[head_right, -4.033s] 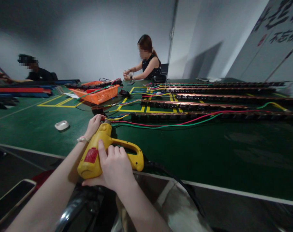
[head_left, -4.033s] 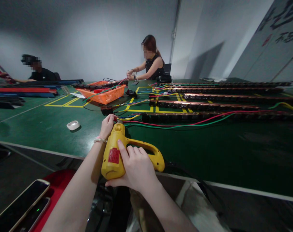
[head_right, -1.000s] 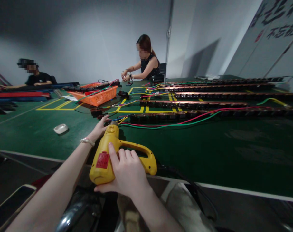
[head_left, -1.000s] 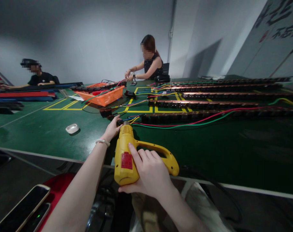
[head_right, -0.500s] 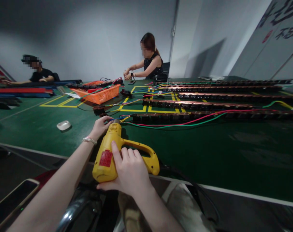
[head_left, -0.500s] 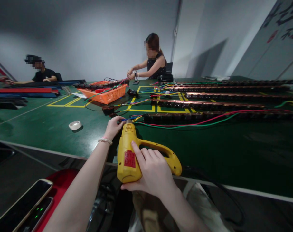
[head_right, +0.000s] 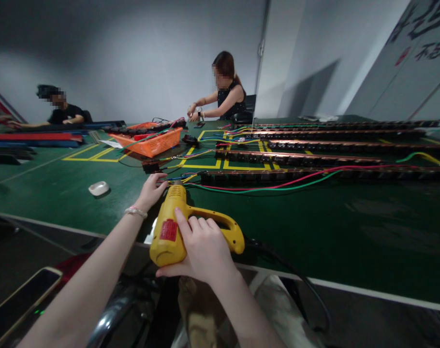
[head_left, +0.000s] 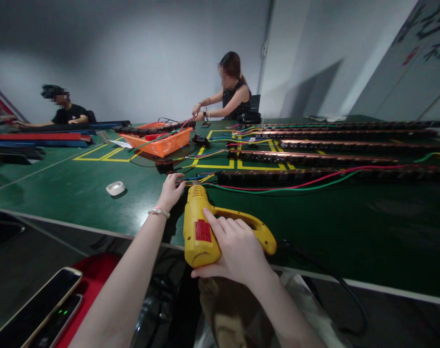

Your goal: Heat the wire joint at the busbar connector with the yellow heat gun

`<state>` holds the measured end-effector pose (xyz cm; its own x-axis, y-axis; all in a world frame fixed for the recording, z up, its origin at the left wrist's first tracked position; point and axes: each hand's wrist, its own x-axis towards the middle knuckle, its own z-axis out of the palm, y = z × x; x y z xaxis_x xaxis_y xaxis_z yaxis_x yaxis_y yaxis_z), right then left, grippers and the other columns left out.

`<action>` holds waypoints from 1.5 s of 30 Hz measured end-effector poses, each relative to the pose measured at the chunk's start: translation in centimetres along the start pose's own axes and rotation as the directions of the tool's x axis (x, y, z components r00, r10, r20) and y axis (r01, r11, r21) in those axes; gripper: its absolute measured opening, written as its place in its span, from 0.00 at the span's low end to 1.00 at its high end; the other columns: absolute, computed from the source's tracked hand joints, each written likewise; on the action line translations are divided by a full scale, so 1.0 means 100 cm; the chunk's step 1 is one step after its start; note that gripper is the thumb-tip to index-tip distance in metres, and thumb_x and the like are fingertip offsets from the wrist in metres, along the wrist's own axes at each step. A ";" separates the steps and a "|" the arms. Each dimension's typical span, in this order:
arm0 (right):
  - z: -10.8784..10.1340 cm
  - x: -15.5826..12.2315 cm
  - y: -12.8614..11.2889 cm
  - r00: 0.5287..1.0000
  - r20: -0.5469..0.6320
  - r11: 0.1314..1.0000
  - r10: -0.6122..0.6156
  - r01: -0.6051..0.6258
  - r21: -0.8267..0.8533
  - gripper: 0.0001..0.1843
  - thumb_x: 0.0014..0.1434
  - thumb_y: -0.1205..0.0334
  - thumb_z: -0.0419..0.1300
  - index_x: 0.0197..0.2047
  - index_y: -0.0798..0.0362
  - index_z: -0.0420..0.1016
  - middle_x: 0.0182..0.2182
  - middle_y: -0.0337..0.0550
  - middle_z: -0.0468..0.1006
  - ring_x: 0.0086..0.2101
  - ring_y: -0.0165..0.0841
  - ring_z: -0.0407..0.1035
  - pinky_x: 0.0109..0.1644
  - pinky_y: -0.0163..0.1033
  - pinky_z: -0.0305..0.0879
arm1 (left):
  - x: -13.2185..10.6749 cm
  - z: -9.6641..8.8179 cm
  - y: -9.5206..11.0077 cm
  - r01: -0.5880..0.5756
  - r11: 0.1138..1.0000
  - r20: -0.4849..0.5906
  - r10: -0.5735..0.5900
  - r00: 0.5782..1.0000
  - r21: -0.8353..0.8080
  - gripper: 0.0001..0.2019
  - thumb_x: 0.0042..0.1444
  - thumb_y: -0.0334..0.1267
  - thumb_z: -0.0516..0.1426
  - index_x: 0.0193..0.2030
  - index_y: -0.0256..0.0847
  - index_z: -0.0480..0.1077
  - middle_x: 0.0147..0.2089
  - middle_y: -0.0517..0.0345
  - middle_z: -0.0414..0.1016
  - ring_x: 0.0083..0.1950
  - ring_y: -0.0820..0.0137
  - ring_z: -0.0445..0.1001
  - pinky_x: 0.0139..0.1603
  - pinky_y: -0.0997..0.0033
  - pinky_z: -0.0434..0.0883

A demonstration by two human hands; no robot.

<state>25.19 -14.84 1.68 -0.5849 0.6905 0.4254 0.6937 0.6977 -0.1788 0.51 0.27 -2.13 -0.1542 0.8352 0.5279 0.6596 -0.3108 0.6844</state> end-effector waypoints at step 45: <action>-0.001 0.008 0.024 0.997 -0.062 0.999 -0.039 0.040 0.008 0.61 0.41 0.22 0.49 0.65 0.60 0.53 0.38 0.50 0.71 0.36 0.41 0.65 0.44 0.46 0.60 | -0.240 -0.218 -0.079 0.238 0.646 -0.031 -0.314 0.949 0.725 0.21 0.50 0.54 0.50 0.45 0.43 0.66 0.46 0.47 0.70 0.47 0.52 0.72 0.48 0.51 0.70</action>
<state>26.44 -12.63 1.63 -0.5845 0.6493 0.4865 0.6665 0.7262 -0.1684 -17.06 -27.20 -9.23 -0.3763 0.8761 0.3015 0.9231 0.3267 0.2027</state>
